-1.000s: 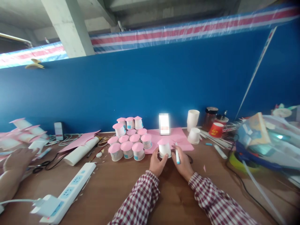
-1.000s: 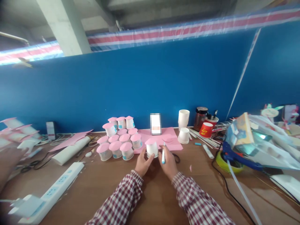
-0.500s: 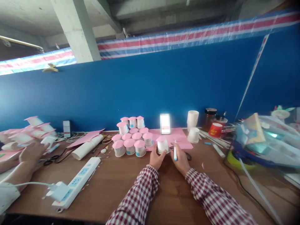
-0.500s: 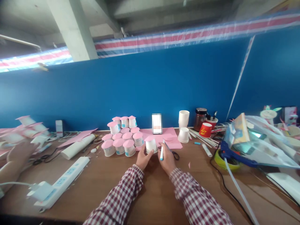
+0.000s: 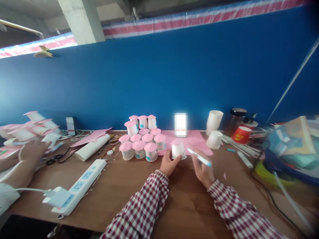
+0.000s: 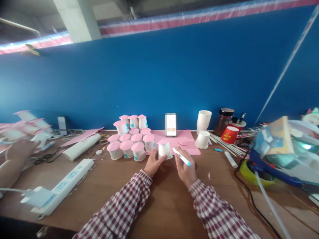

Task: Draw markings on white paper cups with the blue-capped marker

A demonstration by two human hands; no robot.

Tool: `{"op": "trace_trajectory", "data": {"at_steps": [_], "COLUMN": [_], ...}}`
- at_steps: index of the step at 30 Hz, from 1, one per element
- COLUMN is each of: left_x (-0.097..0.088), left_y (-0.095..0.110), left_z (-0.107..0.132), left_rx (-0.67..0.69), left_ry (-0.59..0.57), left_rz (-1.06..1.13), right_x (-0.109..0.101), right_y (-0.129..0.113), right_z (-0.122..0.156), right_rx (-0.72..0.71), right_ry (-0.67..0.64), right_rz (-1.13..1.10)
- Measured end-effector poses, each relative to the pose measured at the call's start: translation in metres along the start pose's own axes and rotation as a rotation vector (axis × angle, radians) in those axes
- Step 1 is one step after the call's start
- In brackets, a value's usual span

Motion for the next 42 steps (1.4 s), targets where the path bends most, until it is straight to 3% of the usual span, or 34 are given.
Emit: {"op": "trace_trajectory", "data": {"at_steps": [21,42], "left_x": [-0.002,-0.002], "left_y": [0.009,0.004], "left_z": [0.002,0.002], "left_rx": [0.041,0.012], "left_ry": [0.037,0.049], "left_rz": [-0.067,-0.101], "right_x": [-0.002,-0.003], "right_y": [-0.013,-0.01], "right_z": [0.001,0.003], "right_rx": [-0.018,0.032], "right_ry": [0.036,0.043], "right_rz": [-0.012,-0.02]}}
Point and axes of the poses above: each hand's wrist, its own z-axis away from the middle knuckle, its own x-axis out of the palm, y = z × x, the point moved 10 cm from there along -z, towards the middle knuckle, and after that the axes turned 5 degrees about y, right-handed, at the moved point
